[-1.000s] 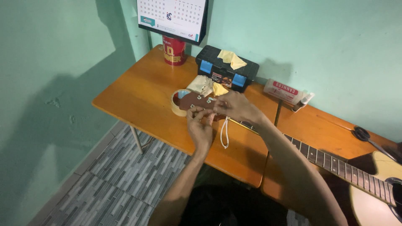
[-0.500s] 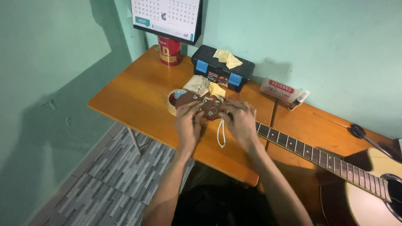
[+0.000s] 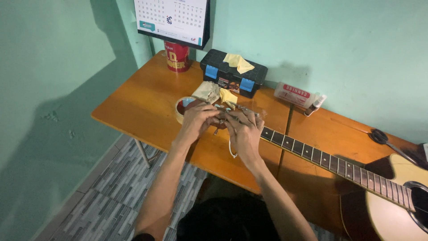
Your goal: Threading and winding new strings onto an acoustic guitar's tuning pegs at a repair bench.
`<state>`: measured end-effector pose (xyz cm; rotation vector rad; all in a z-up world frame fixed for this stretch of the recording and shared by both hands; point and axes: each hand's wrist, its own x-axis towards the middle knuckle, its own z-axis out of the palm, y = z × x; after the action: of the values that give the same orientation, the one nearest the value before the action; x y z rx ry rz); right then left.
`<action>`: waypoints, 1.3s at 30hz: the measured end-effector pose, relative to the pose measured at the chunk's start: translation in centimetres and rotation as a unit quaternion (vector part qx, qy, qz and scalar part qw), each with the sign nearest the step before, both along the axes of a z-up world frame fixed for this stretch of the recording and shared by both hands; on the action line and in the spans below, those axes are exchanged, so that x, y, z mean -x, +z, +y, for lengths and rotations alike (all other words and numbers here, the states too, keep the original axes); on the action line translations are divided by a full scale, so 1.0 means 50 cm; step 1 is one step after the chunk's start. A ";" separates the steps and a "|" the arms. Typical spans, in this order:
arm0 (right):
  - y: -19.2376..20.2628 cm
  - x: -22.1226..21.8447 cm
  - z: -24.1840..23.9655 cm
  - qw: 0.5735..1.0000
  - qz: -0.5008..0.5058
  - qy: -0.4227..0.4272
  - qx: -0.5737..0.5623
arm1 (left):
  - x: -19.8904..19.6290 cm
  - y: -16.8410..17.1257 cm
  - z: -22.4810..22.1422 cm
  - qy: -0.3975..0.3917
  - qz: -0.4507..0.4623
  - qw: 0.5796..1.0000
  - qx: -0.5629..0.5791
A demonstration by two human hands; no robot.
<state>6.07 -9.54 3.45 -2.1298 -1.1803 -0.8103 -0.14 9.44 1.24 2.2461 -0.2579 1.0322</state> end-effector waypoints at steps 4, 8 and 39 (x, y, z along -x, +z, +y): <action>0.003 0.000 -0.002 1.000 0.001 -0.006 0.000 | 0.010 0.013 -0.006 -0.041 0.020 0.997 0.064; 0.002 -0.002 -0.008 1.000 0.018 0.004 0.011 | 0.017 0.017 -0.018 -0.051 0.042 0.993 0.098; -0.006 -0.005 -0.004 0.997 0.056 -0.026 0.045 | 0.025 0.037 -0.042 -0.050 0.000 0.975 0.215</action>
<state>6.30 -9.73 3.13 -2.2551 -1.1267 -0.6608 -1.41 7.32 3.08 1.8233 -0.1298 0.9319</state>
